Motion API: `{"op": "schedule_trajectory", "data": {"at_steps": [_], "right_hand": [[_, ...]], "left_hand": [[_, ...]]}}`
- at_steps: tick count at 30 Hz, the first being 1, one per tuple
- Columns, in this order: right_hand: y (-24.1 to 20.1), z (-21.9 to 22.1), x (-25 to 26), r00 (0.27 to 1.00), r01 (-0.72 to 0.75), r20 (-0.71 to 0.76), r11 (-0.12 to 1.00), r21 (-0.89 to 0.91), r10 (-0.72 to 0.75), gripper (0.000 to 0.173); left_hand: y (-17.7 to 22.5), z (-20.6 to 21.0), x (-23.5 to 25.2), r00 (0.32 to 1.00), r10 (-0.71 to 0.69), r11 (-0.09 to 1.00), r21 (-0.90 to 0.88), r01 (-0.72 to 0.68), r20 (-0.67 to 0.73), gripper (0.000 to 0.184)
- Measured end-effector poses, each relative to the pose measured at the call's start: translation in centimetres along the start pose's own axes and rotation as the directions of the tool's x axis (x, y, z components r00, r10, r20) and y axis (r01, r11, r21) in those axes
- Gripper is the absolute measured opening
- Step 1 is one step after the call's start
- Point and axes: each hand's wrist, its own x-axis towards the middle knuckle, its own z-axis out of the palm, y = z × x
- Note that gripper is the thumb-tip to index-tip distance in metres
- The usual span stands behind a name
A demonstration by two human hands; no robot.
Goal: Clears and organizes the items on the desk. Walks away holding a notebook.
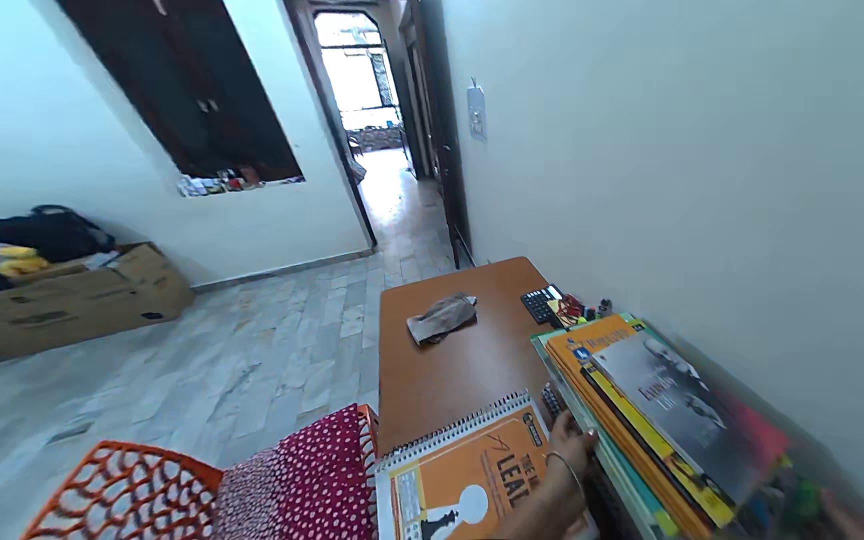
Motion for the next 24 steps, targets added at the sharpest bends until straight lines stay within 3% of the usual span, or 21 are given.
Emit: {"op": "schedule_trajectory", "data": {"at_steps": [3, 6, 10, 15, 17, 20, 24], "right_hand": [[-1.6, -0.2, -2.4, 1.0, -0.023, -0.02, 0.997, -0.08, 0.022, 0.052], [-1.7, -1.1, -5.1, 0.998, -0.007, -0.057, 0.995, -0.096, 0.002, 0.045], [-0.9, -2.9, -8.3, 0.999, 0.021, 0.037, 0.986, -0.163, -0.016, 0.037], [0.1, -2.8, -9.2, 0.971, 0.221, 0.163, 0.91, -0.351, -0.174, 0.037], [-0.8, -0.9, -8.6, 0.946, 0.306, 0.235, 0.855, -0.42, -0.222, 0.041], [-3.0, 3.9, -8.3, 0.938, 0.263, 0.336, 0.807, -0.528, -0.086, 0.047], [-5.1, 9.3, -7.4, 0.927, 0.118, 0.335, 0.719, -0.685, 0.167, 0.071]], "left_hand": [[1.0, -0.8, -0.6, 1.0, 0.019, 1.0, 0.024, -0.02, 0.021, 0.045], [1.9, -2.8, -1.3, 0.999, 0.015, 0.998, 0.054, -0.017, 0.035, 0.042], [3.1, -6.6, -2.0, 0.999, 0.018, 0.996, 0.091, -0.022, 0.049, 0.039], [4.4, -9.7, -2.6, 1.0, -0.026, 0.996, 0.089, 0.025, 0.01, 0.033], [4.9, -9.5, -3.1, 0.996, -0.09, 0.994, 0.064, 0.091, -0.004, 0.044], [5.4, -9.0, -3.5, 0.988, -0.128, 0.987, 0.109, 0.118, 0.088, 0.068], [5.4, -9.0, -2.9, 0.98, -0.185, 0.961, 0.224, 0.164, 0.072, 0.067]]}}
